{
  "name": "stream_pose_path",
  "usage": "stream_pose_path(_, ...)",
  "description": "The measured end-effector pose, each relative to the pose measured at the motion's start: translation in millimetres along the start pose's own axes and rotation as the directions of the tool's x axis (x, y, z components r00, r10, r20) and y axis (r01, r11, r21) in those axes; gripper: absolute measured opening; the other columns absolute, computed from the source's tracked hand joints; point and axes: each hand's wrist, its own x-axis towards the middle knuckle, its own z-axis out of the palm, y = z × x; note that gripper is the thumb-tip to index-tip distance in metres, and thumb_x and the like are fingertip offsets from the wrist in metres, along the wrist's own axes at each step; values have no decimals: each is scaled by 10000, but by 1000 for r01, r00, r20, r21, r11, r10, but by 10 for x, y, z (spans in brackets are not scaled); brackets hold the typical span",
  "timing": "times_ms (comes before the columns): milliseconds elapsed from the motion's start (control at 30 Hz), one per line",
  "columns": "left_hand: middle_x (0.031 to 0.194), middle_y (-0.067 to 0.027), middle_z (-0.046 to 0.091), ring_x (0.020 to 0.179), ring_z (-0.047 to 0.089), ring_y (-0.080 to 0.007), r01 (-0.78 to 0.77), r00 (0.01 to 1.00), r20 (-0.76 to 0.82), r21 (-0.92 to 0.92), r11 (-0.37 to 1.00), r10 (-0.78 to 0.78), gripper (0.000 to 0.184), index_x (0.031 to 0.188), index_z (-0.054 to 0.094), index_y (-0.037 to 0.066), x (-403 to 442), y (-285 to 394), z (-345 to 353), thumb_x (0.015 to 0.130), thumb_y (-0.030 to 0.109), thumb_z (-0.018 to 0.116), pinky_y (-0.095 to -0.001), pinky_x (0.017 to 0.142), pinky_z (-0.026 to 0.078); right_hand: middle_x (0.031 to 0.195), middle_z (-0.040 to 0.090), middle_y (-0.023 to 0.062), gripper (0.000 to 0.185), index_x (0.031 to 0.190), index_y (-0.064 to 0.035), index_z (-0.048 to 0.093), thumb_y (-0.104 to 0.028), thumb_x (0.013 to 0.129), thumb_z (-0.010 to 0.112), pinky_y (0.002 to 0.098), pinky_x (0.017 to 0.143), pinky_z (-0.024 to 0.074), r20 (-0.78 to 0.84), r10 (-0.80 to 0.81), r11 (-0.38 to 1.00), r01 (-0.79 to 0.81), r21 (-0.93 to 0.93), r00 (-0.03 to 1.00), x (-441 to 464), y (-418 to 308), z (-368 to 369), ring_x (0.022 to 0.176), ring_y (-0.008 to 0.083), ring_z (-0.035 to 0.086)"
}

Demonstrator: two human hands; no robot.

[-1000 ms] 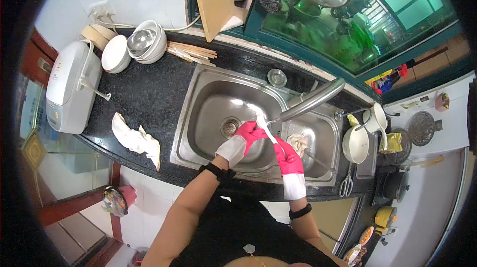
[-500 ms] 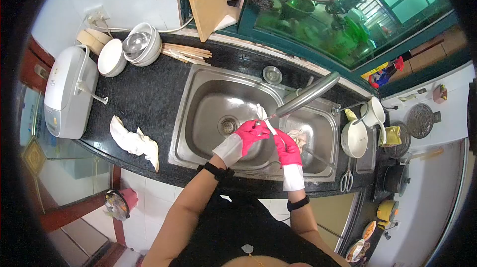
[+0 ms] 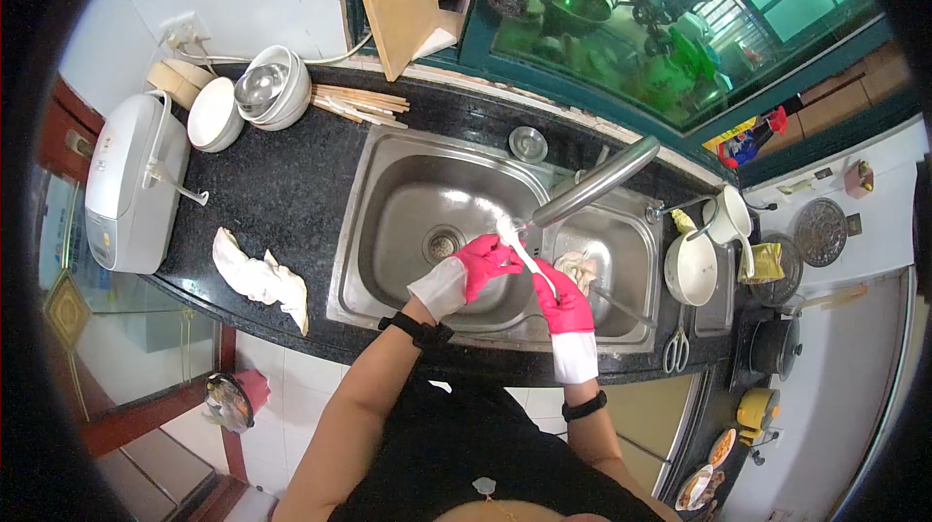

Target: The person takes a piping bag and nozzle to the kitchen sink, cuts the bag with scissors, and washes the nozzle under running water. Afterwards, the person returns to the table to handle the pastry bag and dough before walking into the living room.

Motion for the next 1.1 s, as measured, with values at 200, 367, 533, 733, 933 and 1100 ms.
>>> stream_pose_path(200,1099,-93,592,1022,561,-174,23,995,-97,250,968,1,298,1178,521,-9,-20,216,118,923,145,509,-294,907,453,1095,634,50,296,1178,-64,596,-136,890,598,252,910,405,-40,26,993,-21,118,999,64,20,22,1028,123,548)
stream_pose_path(367,982,-51,624,882,579,-141,-12,972,-214,367,930,97,255,1116,574,9,111,11,11,870,76,576,-273,793,475,1063,645,52,288,1154,-71,615,-94,867,623,249,870,433,-33,41,999,-40,31,999,63,71,11,989,116,572)
stream_pose_path(533,926,-37,638,791,574,-124,68,945,-287,641,765,157,285,1097,589,19,185,-151,-239,827,90,643,-269,699,476,1027,657,45,255,1113,-66,637,-126,866,631,256,862,437,-96,103,987,-90,130,990,109,297,-20,965,114,579)
stream_pose_path(733,916,-129,642,803,615,-188,154,953,-280,779,608,118,373,1064,611,23,164,-45,-75,771,235,704,-307,707,477,1006,656,40,263,1121,-59,630,-147,874,623,255,854,437,-99,128,986,-116,121,987,45,92,58,949,105,569)
stream_pose_path(933,969,-178,627,870,618,-314,157,915,-328,825,543,235,339,989,627,30,126,-197,-131,759,268,702,-373,760,485,1004,657,39,289,1135,-58,624,-139,858,643,256,836,447,-120,107,990,-94,105,987,-26,157,12,904,116,584)
stream_pose_path(1100,927,-162,623,858,607,-317,142,908,-277,909,392,314,316,954,640,53,97,-76,-7,717,243,729,-372,754,485,1023,650,30,276,1142,-57,621,-124,874,620,248,838,438,-155,145,985,-128,114,977,0,89,44,936,98,568)
